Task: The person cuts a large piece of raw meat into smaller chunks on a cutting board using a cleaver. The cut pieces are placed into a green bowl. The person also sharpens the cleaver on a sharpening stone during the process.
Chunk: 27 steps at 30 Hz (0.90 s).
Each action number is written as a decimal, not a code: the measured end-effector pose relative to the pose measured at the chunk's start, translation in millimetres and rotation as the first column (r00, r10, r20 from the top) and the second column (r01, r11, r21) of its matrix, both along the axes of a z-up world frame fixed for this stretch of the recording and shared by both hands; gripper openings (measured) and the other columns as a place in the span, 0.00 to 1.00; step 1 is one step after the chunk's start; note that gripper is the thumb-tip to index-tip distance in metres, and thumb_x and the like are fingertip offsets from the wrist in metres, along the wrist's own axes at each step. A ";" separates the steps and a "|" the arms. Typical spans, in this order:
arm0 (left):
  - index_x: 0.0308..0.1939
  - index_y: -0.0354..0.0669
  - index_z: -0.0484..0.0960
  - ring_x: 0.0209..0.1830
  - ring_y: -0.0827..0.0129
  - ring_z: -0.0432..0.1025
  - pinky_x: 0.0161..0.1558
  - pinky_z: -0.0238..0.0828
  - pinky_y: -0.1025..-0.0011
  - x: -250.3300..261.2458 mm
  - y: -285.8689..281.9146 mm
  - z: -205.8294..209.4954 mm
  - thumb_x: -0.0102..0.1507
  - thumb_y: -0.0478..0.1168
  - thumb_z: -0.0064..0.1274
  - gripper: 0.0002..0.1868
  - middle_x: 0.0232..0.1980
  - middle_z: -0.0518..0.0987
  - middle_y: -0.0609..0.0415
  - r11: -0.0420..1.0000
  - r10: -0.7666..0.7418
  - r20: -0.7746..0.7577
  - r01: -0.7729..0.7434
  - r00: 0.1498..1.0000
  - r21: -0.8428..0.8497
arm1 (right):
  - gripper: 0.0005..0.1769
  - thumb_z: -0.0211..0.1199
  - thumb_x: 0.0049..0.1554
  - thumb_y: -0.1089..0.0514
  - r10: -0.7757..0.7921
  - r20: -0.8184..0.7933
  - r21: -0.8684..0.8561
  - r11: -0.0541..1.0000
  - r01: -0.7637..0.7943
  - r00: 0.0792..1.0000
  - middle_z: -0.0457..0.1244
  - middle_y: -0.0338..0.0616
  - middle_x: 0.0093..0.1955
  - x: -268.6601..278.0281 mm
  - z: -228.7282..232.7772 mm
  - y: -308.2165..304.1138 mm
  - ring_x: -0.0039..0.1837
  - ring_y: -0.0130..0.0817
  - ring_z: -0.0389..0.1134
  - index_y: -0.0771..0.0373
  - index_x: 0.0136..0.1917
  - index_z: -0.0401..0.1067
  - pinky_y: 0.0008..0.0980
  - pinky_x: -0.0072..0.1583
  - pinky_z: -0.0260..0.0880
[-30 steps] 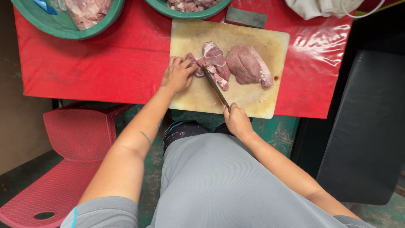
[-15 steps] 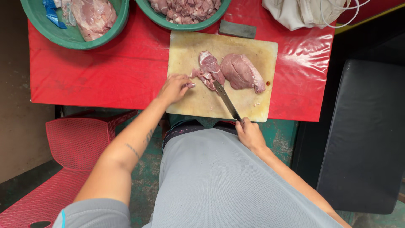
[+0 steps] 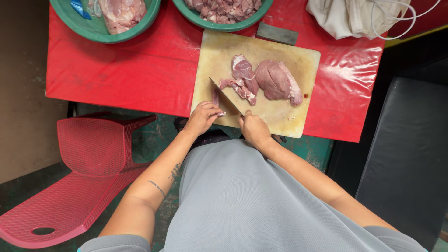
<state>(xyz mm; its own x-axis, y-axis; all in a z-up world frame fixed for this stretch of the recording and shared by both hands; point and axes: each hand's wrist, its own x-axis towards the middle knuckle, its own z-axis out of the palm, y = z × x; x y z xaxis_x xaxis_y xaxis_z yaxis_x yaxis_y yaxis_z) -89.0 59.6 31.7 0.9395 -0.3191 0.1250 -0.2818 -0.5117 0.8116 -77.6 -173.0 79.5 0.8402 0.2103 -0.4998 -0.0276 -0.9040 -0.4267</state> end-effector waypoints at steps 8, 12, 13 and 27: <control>0.52 0.38 0.78 0.37 0.76 0.76 0.40 0.77 0.74 -6.3 -29.7 11.5 0.69 0.37 0.50 0.09 0.42 0.80 0.57 0.714 0.172 -0.580 -0.506 0.796 -0.484 | 0.21 0.55 0.63 0.48 -0.025 0.062 0.113 0.993 0.018 0.998 0.67 0.70 0.41 26.2 -16.5 16.4 0.47 0.68 0.70 0.72 0.50 0.70 0.59 0.51 0.69; 0.60 0.41 0.76 0.34 0.72 0.74 0.42 0.76 0.74 20.5 -30.7 11.3 0.72 0.40 0.47 0.13 0.43 0.80 0.58 0.692 0.374 -0.485 -0.586 0.790 -0.422 | 0.20 0.57 0.63 0.47 -0.131 0.025 0.211 0.970 0.123 0.991 0.68 0.68 0.39 30.9 -10.2 -12.5 0.45 0.65 0.71 0.70 0.47 0.71 0.55 0.51 0.69; 0.60 0.40 0.76 0.38 0.69 0.75 0.44 0.75 0.72 31.1 -30.2 10.2 0.73 0.40 0.48 0.13 0.44 0.81 0.55 0.740 0.417 -0.362 -0.543 0.834 -0.397 | 0.21 0.58 0.63 0.47 -0.165 0.045 0.214 0.965 0.152 0.985 0.68 0.68 0.38 23.5 -7.4 -22.7 0.45 0.64 0.71 0.70 0.47 0.71 0.55 0.50 0.69; 0.40 0.41 0.86 0.39 0.51 0.78 0.47 0.75 0.58 102.1 -34.4 -32.1 0.58 0.42 0.59 0.10 0.36 0.82 0.43 0.932 0.238 -0.248 -0.148 0.939 0.331 | 0.17 0.62 0.61 0.51 -0.430 0.055 0.122 0.898 0.422 0.901 0.68 0.62 0.37 -67.8 -2.3 -147.3 0.40 0.58 0.72 0.70 0.47 0.70 0.48 0.45 0.70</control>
